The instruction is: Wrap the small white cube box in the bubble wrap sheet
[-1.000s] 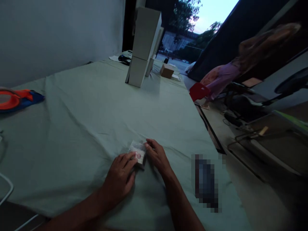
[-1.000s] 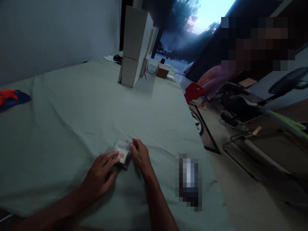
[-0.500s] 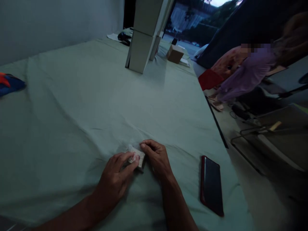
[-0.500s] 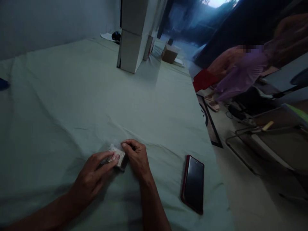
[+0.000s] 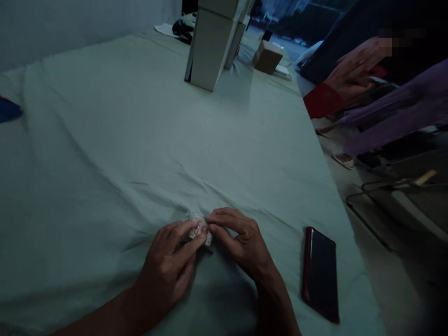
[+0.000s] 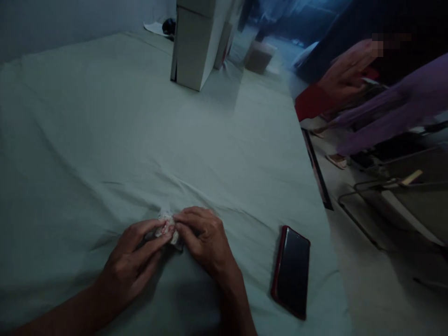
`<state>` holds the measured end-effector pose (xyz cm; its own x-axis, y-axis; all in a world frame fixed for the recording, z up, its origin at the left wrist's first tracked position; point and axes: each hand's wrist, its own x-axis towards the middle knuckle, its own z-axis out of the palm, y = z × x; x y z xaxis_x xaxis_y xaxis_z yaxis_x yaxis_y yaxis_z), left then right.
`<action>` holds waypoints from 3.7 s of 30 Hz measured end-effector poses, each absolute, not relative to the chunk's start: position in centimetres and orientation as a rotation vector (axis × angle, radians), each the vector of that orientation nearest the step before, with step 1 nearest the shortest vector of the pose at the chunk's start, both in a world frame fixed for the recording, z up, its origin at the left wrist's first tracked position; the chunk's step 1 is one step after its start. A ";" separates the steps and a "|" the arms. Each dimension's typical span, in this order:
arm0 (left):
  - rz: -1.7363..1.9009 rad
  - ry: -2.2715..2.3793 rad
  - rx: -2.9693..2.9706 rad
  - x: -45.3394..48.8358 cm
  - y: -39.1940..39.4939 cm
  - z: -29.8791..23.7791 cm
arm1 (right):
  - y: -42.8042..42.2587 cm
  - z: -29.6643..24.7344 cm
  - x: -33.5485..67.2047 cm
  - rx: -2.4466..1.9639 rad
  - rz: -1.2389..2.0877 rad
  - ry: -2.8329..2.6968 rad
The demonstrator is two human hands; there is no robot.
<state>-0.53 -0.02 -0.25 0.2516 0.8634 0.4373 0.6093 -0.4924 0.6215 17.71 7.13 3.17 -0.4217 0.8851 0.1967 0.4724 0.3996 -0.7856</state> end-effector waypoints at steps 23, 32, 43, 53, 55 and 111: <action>1.118 1.374 2.327 -0.6 -0.5 -0.6 | 5.0 5.6 17.5 -1.239 0.584 -2.428; 1.080 1.339 2.356 -0.6 -0.3 -0.6 | 5.4 5.1 18.1 -1.203 0.639 -2.351; 1.083 1.319 2.323 -0.5 -0.2 -0.4 | 6.1 4.5 19.0 -1.205 0.709 -2.293; 1.166 1.298 2.300 -0.4 0.0 -0.6 | 5.6 4.4 17.9 -1.146 0.456 -2.364; 1.203 1.286 2.298 -0.5 0.0 -0.6 | 5.7 4.3 18.0 -1.139 0.450 -2.349; 1.238 1.295 2.334 -0.4 0.1 -1.0 | 5.6 3.2 16.8 -1.126 0.599 -2.212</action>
<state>-0.39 0.07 -1.02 0.2657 0.7748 0.5737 0.6079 -0.5965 0.5240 16.78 5.60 3.17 -0.4757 0.8300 0.2912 0.5699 0.5430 -0.6168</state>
